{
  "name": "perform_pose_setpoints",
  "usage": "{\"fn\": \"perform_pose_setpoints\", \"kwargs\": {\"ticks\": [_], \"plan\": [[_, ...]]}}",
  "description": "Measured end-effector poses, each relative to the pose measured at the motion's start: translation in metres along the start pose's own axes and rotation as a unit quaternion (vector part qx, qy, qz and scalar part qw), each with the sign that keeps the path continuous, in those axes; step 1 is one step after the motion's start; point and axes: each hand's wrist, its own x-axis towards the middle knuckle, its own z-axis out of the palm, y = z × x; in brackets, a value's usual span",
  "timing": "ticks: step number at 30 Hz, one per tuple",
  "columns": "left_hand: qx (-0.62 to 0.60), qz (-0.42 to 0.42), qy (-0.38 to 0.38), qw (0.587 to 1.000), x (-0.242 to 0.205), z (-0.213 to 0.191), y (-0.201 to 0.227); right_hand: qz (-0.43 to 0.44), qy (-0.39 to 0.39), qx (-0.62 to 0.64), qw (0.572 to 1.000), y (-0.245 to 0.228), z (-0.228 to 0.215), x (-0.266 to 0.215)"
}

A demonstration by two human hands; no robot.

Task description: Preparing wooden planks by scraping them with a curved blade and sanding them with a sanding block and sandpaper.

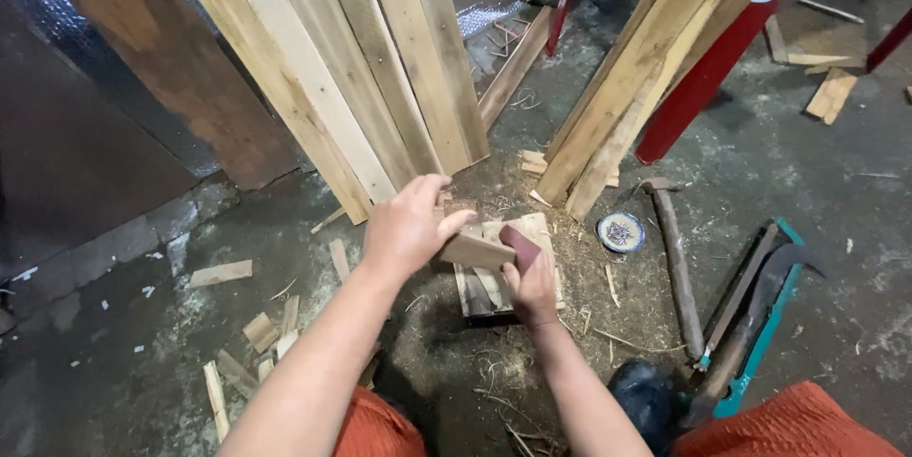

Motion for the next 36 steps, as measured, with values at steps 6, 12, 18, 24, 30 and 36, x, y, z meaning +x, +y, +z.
{"fn": "perform_pose_setpoints", "kwargs": {"ticks": [6,12,18,24,30,36], "plan": [[-0.105,-0.161,-0.182,0.964,0.0,-0.031,0.003,0.098,-0.126,-0.037,0.987,0.038,0.008,-0.006],[-0.181,-0.283,-0.156,0.929,0.002,-0.014,-0.013,-0.012,-0.062,0.271,0.961,-0.118,0.025,0.023],[-0.31,-0.332,-0.11,0.884,-0.008,-0.021,0.0,-0.142,-0.019,0.09,0.986,-0.089,0.062,-0.009],[-0.347,-0.371,-0.089,0.857,-0.023,-0.028,-0.024,-0.077,-0.004,0.064,0.995,-0.043,0.042,-0.013],[-0.398,-0.369,-0.071,0.837,-0.014,-0.094,-0.002,0.097,-0.061,0.053,0.992,0.031,0.021,-0.023],[-0.418,-0.372,-0.053,0.827,-0.011,-0.115,0.002,-0.04,-0.04,0.061,0.997,-0.056,-0.003,0.025]]}}
